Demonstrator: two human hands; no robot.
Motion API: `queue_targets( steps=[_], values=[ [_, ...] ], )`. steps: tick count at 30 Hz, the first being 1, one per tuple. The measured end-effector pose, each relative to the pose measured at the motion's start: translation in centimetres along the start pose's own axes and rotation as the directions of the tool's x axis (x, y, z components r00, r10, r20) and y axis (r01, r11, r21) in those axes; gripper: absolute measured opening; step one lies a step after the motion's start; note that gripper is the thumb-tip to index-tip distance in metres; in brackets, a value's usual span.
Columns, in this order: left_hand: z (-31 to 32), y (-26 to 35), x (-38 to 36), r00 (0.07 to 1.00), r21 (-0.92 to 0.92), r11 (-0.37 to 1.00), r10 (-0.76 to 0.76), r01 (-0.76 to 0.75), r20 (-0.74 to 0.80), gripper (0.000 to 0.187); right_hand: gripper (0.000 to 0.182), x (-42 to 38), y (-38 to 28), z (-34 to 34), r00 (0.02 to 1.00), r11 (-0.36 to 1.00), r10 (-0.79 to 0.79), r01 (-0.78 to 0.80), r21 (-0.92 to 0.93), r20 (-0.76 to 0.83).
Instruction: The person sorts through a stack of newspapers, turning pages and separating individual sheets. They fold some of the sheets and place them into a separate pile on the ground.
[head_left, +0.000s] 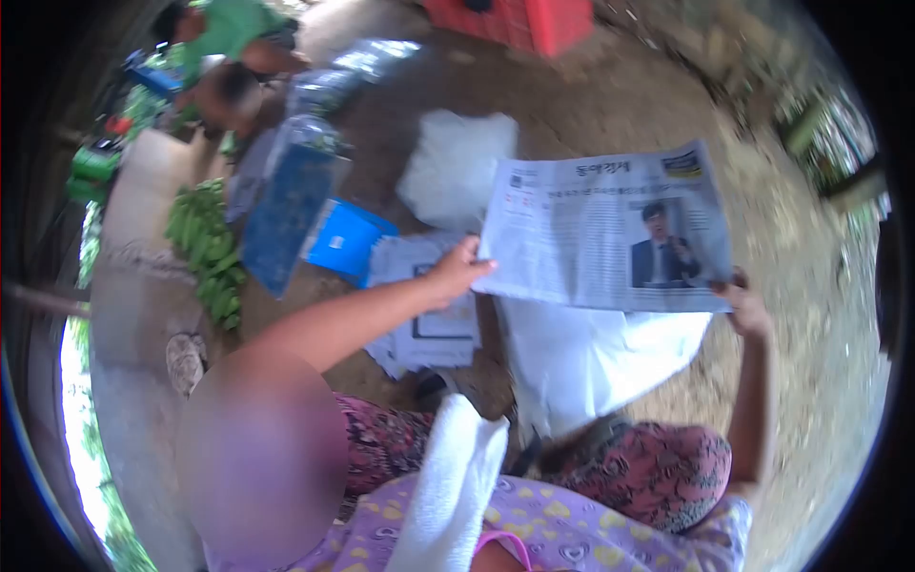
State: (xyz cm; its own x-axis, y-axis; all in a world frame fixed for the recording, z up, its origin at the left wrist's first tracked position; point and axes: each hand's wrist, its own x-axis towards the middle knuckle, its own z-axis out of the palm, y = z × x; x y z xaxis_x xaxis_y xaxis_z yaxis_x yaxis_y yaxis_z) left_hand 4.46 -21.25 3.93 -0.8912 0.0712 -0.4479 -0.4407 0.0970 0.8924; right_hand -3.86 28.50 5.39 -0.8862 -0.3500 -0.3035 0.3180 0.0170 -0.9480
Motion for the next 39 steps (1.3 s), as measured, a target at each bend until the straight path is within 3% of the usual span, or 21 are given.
queue_targets(
  steps=[1,2,3,4,5,7,10,12,15,20,25,39],
  values=[
    [0.9,-1.1,0.4,1.0,0.035,0.999,0.026,-0.026,-0.009,0.045,0.035,-1.3,2.3,0.9,0.998,0.999,0.034,-0.032,-0.037,0.046],
    [1.5,-1.7,0.8,0.991,0.223,0.966,-0.118,0.128,-0.056,0.053,0.038,-1.7,7.8,-0.5,0.994,0.99,0.107,-0.107,-0.089,0.0],
    [2.1,-3.6,1.7,0.994,0.252,0.963,-0.083,0.1,-0.075,0.058,0.034,-3.3,8.6,1.7,0.973,0.977,0.187,-0.198,-0.075,-0.133],
    [2.5,-5.0,2.7,0.987,0.31,0.937,-0.149,0.162,-0.066,0.055,0.03,-3.1,14.1,0.3,0.98,0.984,0.18,-0.18,0.009,-0.082],
    [3.0,-6.1,3.8,0.977,0.368,0.905,-0.203,0.213,-0.067,0.051,0.028,-3.3,17.6,-0.7,0.971,0.981,0.19,-0.194,-0.017,-0.144],
    [3.9,-8.5,5.5,0.982,0.46,0.872,-0.104,0.166,-0.158,0.042,0.025,-4.8,16.8,0.5,0.905,0.945,0.327,-0.311,0.099,-0.274],
    [4.2,-10.9,7.3,0.975,0.588,0.798,0.003,0.133,-0.224,0.032,0.02,-4.9,16.3,-0.2,0.906,0.903,0.312,-0.376,-0.209,-0.285],
    [4.3,-11.0,7.8,0.971,0.66,0.737,0.019,0.147,-0.237,0.03,0.018,-4.3,16.8,-1.1,0.906,0.865,0.32,-0.399,-0.305,-0.276],
    [4.7,-10.4,8.4,0.959,0.678,0.717,0.045,0.164,-0.279,0.031,0.016,-3.3,17.8,-2.0,0.892,0.83,0.312,-0.424,-0.363,-0.328],
    [5.4,-10.7,8.5,0.947,0.432,0.873,-0.094,0.227,-0.308,0.029,0.014,-2.8,20.1,-2.3,0.867,0.862,0.284,-0.418,-0.287,-0.409],
    [5.9,-10.5,8.2,0.941,0.456,0.845,-0.146,0.279,-0.306,0.03,0.015,-2.7,20.8,-1.8,0.854,0.913,0.217,-0.349,-0.21,-0.474],
    [6.0,-10.3,9.0,0.923,0.378,0.881,-0.145,0.285,-0.358,0.032,0.018,-2.3,19.9,-1.1,0.862,0.876,0.214,-0.377,-0.3,-0.459]
  ],
)
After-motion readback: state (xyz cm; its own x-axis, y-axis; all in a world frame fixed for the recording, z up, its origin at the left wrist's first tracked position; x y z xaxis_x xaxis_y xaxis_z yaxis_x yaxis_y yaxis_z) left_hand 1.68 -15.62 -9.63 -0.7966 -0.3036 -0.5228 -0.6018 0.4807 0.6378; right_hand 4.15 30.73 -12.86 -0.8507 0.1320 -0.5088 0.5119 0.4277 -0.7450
